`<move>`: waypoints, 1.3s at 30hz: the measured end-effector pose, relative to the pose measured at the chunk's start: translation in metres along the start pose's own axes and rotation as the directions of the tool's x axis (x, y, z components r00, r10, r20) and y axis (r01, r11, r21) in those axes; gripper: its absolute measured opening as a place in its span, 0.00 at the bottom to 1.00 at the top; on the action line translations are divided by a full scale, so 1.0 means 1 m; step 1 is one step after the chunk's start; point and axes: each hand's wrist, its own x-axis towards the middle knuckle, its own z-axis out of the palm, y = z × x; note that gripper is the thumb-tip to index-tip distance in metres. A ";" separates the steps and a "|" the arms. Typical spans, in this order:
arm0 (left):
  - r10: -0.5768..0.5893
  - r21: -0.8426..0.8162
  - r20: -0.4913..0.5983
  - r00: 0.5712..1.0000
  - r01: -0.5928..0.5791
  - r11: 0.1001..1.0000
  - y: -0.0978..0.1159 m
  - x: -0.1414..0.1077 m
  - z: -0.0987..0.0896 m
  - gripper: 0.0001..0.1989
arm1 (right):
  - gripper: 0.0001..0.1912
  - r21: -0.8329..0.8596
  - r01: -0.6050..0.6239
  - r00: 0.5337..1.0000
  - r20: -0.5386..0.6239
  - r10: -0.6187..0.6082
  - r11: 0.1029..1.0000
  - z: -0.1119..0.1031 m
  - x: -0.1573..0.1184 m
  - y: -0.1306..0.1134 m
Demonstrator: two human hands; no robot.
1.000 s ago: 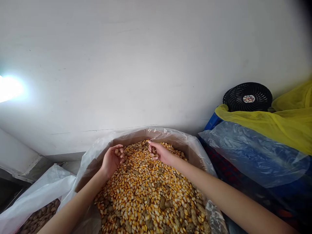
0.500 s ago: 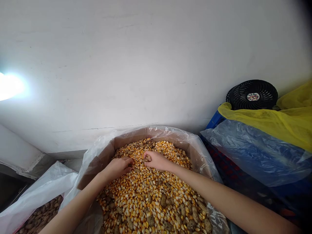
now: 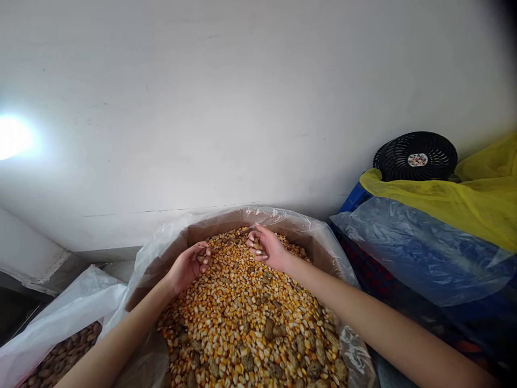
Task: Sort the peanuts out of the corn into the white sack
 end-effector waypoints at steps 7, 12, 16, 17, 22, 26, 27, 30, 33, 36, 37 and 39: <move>0.081 0.947 0.299 0.951 -0.306 0.099 -0.016 -0.003 0.004 0.13 | 0.07 -0.990 0.110 0.991 0.103 -0.083 0.084 -0.002 -0.013 0.003; -0.018 0.905 0.342 0.939 -0.335 -0.264 -0.035 0.001 0.012 0.12 | 0.10 -0.920 0.119 0.988 0.146 -0.046 -0.373 0.000 -0.014 0.014; -0.008 0.933 0.310 0.951 -0.306 -0.188 -0.035 0.001 0.011 0.10 | 0.10 -0.917 0.110 0.988 0.143 -0.059 -0.384 0.002 -0.010 0.019; -0.001 0.945 0.306 0.952 -0.304 -0.119 -0.034 0.001 0.010 0.09 | 0.09 -0.946 0.101 0.989 0.129 -0.072 -0.307 0.002 -0.010 0.018; 0.040 0.877 0.201 0.979 -0.198 0.437 -0.032 0.004 0.003 0.14 | 0.09 -0.972 0.048 0.994 0.025 -0.102 0.231 0.001 -0.013 -0.002; -0.013 0.572 -0.025 1.000 0.025 0.820 -0.028 0.004 0.005 0.18 | 0.10 -0.642 0.041 0.995 0.099 0.029 0.766 -0.003 -0.013 -0.016; -0.051 0.446 -0.070 0.996 0.077 0.892 -0.026 0.003 0.006 0.19 | 0.10 -0.468 0.017 0.989 0.139 0.055 0.884 -0.005 -0.012 -0.018; -0.134 0.046 -0.117 0.984 0.140 0.989 -0.022 0.002 0.009 0.15 | 0.11 -0.120 -0.063 0.979 0.187 0.085 0.991 -0.009 -0.010 -0.020; -0.185 -0.156 -0.168 0.968 0.159 0.975 -0.017 0.002 0.010 0.10 | 0.15 -0.040 -0.065 0.983 0.168 0.071 0.997 -0.010 -0.009 -0.022; -0.182 -0.204 -0.172 0.968 0.146 0.968 -0.014 0.002 0.008 0.06 | 0.16 -0.267 -0.025 0.993 0.101 0.054 0.963 -0.009 -0.013 -0.023; -0.171 -0.192 -0.169 0.971 0.137 0.972 -0.014 0.002 0.007 0.06 | 0.16 -0.463 -0.008 0.997 0.069 0.045 0.887 -0.009 -0.016 -0.024; -0.138 -0.117 -0.183 0.973 0.118 0.986 -0.014 0.001 0.004 0.07 | 0.15 -0.856 0.018 1.000 0.015 -0.010 0.516 -0.010 -0.024 -0.025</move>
